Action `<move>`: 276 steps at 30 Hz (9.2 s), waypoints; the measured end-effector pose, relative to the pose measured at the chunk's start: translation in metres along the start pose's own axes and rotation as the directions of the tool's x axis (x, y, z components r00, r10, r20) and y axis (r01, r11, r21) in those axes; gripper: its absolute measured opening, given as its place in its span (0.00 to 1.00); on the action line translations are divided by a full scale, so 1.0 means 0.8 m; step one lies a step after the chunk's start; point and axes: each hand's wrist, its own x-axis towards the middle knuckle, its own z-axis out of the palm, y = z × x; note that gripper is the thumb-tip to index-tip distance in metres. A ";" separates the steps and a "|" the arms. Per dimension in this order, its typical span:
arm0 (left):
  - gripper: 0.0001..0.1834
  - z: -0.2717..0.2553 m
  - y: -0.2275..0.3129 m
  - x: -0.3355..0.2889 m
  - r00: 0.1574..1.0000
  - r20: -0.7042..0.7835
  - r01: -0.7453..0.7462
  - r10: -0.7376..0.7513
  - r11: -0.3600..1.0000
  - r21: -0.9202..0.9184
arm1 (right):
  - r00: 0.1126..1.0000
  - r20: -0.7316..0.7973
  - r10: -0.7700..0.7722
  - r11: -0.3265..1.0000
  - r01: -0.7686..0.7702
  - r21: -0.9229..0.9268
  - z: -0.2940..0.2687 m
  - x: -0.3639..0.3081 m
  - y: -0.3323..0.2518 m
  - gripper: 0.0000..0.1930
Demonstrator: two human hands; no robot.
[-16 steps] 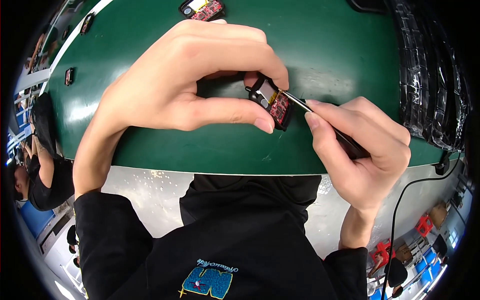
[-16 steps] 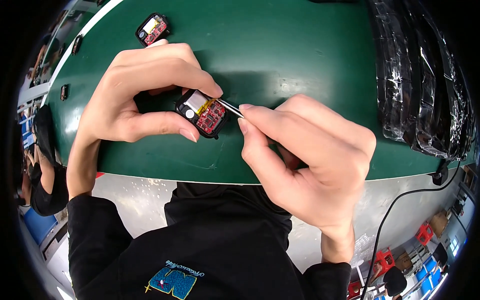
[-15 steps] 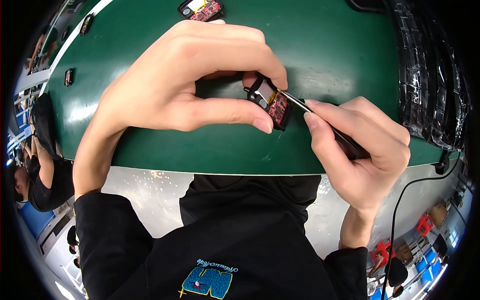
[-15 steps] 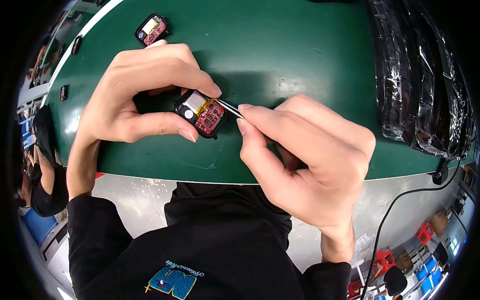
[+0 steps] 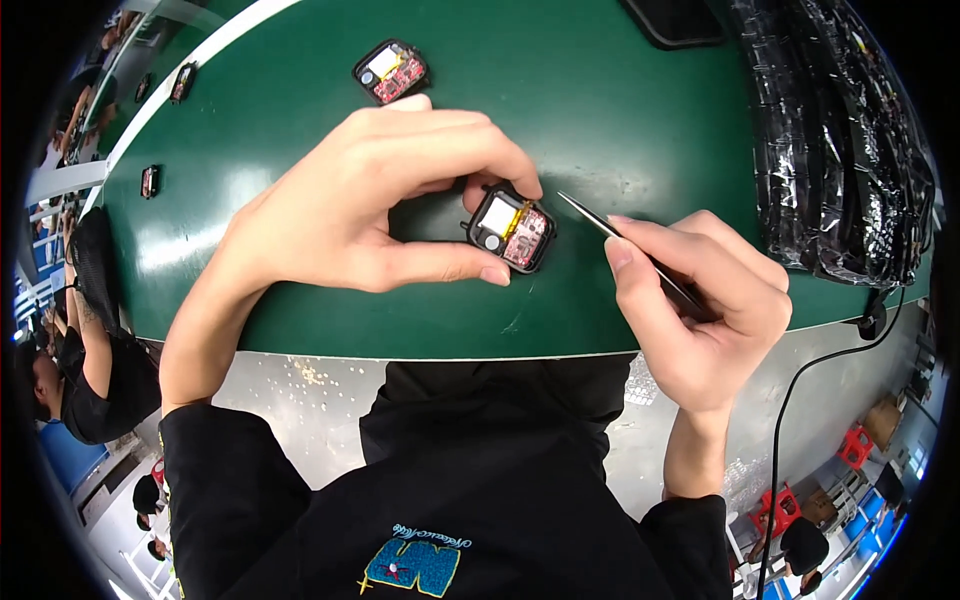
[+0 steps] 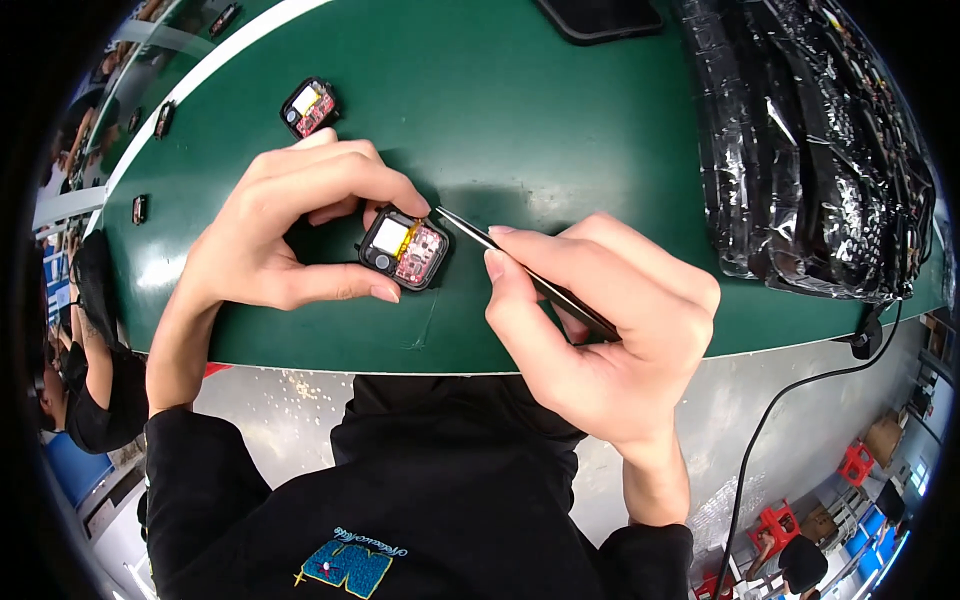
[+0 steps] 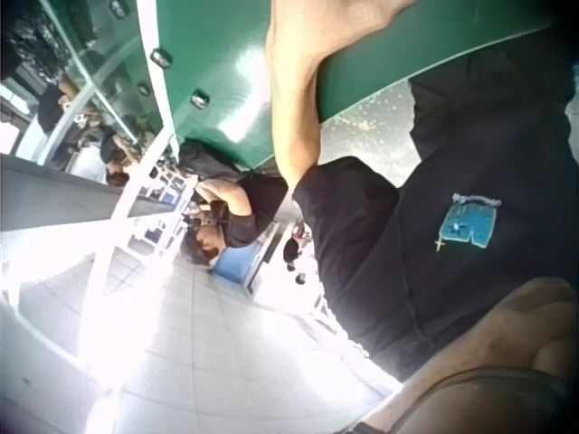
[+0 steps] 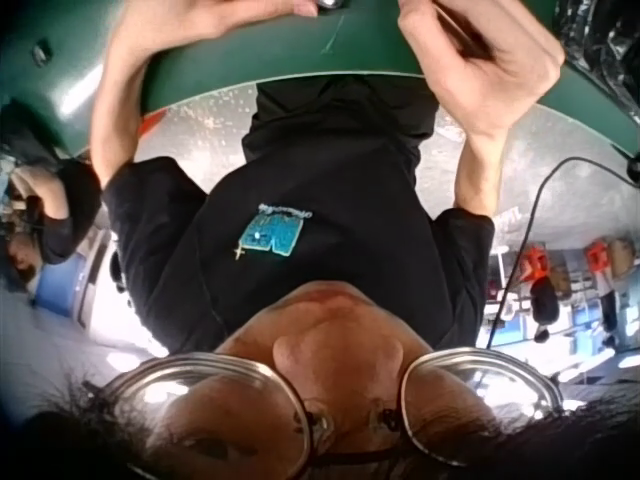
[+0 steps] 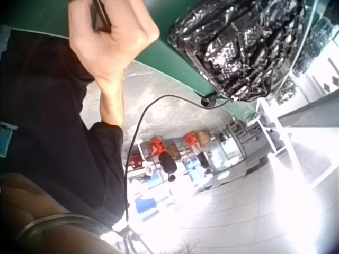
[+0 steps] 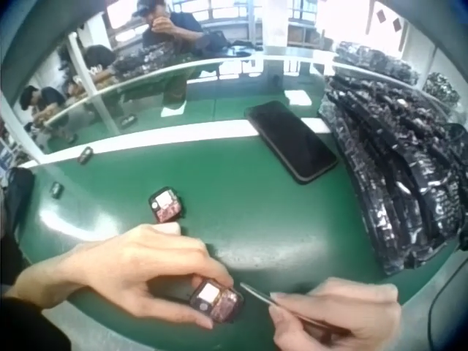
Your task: Using a thin tool to manipulate internal components of a smartwatch or fitness tracker on an assembly line.
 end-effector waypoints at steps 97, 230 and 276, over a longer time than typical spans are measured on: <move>0.33 0.012 0.017 -0.017 0.988 -0.102 0.118 -0.117 0.993 0.000 | 0.984 0.111 0.137 0.968 -0.157 0.196 0.001 0.013 -0.002 0.06; 0.14 -0.234 -0.171 -0.049 0.821 -0.441 0.554 -0.363 0.696 0.456 | 0.970 -0.134 0.202 0.908 -0.134 0.398 -0.001 -0.002 0.003 0.09; 0.34 0.017 0.018 -0.003 0.997 -0.049 0.065 -0.061 0.994 0.087 | 0.997 0.047 0.065 0.992 -0.070 0.109 -0.003 0.000 -0.004 0.08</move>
